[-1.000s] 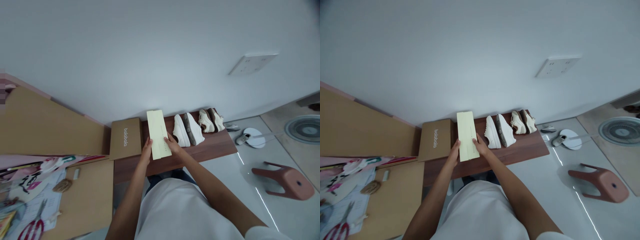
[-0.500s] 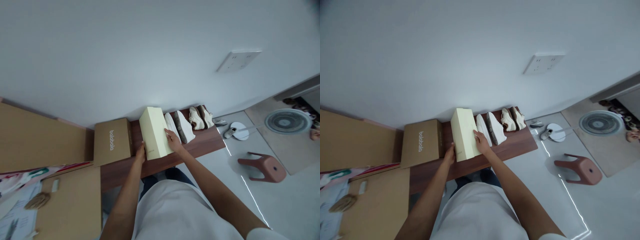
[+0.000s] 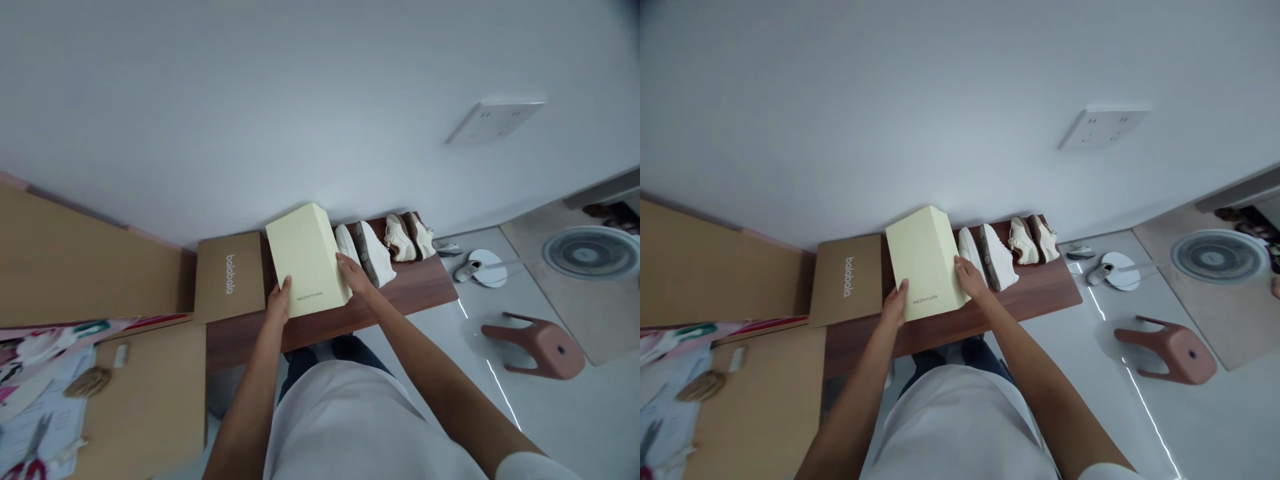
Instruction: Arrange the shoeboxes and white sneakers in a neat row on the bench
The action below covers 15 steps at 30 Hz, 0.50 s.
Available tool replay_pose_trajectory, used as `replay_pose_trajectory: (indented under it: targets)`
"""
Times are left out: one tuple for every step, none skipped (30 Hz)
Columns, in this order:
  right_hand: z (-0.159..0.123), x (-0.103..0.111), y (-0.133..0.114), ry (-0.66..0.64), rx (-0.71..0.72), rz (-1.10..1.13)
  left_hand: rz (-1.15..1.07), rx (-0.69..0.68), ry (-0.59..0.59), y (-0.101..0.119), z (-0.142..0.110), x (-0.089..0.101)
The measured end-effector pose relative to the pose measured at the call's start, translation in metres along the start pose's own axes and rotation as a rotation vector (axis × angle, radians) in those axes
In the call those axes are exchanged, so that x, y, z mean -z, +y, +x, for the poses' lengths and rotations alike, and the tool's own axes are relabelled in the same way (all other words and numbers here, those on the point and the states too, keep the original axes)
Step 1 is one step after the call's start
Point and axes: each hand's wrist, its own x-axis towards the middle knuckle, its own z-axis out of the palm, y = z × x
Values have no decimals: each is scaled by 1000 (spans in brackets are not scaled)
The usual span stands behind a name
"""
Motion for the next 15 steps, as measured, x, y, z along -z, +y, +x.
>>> replay_pose_trajectory:
  targets:
    - [2, -1, -2, -29, -27, 18, 21, -32, 32, 5, -1, 2]
    - [3, -2, -3, -66, -46, 38, 46, -61, 57, 9, -2, 4]
    - [5, -4, -5, -110, -60, 58, 75, -89, 78, 13, -3, 5]
    - [6, -6, -5, -158, -71, 76, 105, -115, 98, 16, -4, 6]
    - [7, -9, -5, -205, -80, 93, 136, -140, 116, 18, -5, 7]
    - [8, -12, -4, -246, -92, 107, 163, -165, 132, 20, -5, 7]
    - [9, -15, -2, -277, -105, 120, 185, -186, 147, 21, -5, 8]
    - [10, -18, 0, -296, -119, 132, 200, -203, 157, 21, -5, 8]
    - [10, -21, 3, -302, -130, 144, 208, -212, 160, 21, -4, 8]
    - [10, -24, 7, -302, -140, 158, 214, -213, 160, 20, -3, 8]
    - [10, -26, 11, -296, -149, 173, 222, -209, 163, 18, -2, 8]
    - [10, -29, 15, -289, -160, 189, 236, -203, 168, 17, 0, 8]
    - [10, -31, 19, -282, -173, 202, 255, -196, 175, 15, 2, 8]
    - [10, -34, 24, -276, -191, 211, 277, -188, 183, 14, 4, 8]
    - [11, -37, 28, -269, -212, 215, 298, -184, 194, 12, 7, 9]
